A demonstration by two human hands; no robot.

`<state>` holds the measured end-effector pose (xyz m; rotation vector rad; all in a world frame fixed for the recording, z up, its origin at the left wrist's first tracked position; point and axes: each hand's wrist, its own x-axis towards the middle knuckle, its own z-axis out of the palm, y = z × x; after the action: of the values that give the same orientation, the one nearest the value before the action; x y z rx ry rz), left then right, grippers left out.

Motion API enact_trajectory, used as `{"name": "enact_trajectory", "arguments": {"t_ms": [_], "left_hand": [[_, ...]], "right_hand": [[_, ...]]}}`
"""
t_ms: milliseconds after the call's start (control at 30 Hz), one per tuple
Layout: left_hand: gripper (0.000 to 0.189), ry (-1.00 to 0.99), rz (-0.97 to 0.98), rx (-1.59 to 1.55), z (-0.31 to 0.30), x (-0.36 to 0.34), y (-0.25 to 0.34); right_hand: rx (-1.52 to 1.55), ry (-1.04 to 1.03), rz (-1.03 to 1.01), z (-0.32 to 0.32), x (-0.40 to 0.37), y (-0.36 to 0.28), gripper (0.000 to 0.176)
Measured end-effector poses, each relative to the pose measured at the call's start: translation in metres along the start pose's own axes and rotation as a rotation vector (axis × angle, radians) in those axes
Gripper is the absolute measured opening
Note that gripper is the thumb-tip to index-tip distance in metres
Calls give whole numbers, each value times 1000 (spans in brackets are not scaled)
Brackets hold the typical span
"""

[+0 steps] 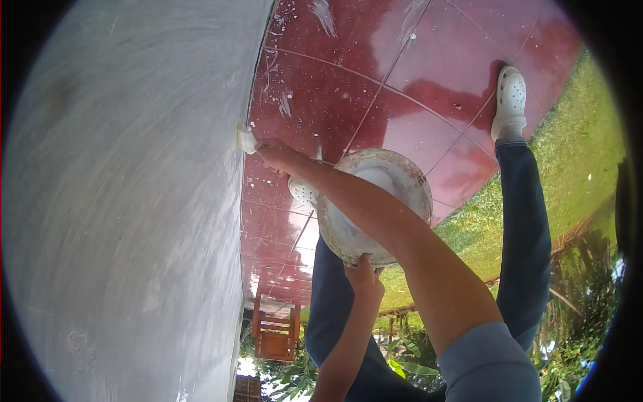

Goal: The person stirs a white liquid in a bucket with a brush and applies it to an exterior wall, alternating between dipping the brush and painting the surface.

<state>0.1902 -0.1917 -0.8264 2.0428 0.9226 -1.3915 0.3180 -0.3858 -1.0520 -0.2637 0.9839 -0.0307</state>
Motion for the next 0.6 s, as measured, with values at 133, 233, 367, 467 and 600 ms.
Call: {"name": "enact_trajectory", "arguments": {"t_ms": [133, 233, 367, 467, 600], "left_hand": [[63, 61, -60, -38, -2, 1, -3], [65, 24, -48, -71, -5, 3, -9], [65, 73, -52, -40, 3, -6, 1], [63, 39, -22, -42, 6, -10, 4], [61, 6, 20, -59, 10, -14, 5]], "right_hand": [[-560, -25, -82, -77, -7, -74, 38], [-795, 111, -427, -155, -42, -186, 35], [-574, 491, -572, -242, -78, -280, 44], [268, 642, -832, -231, -79, -285, 44], [-179, 734, -792, -122, -4, -180, 45]]}}
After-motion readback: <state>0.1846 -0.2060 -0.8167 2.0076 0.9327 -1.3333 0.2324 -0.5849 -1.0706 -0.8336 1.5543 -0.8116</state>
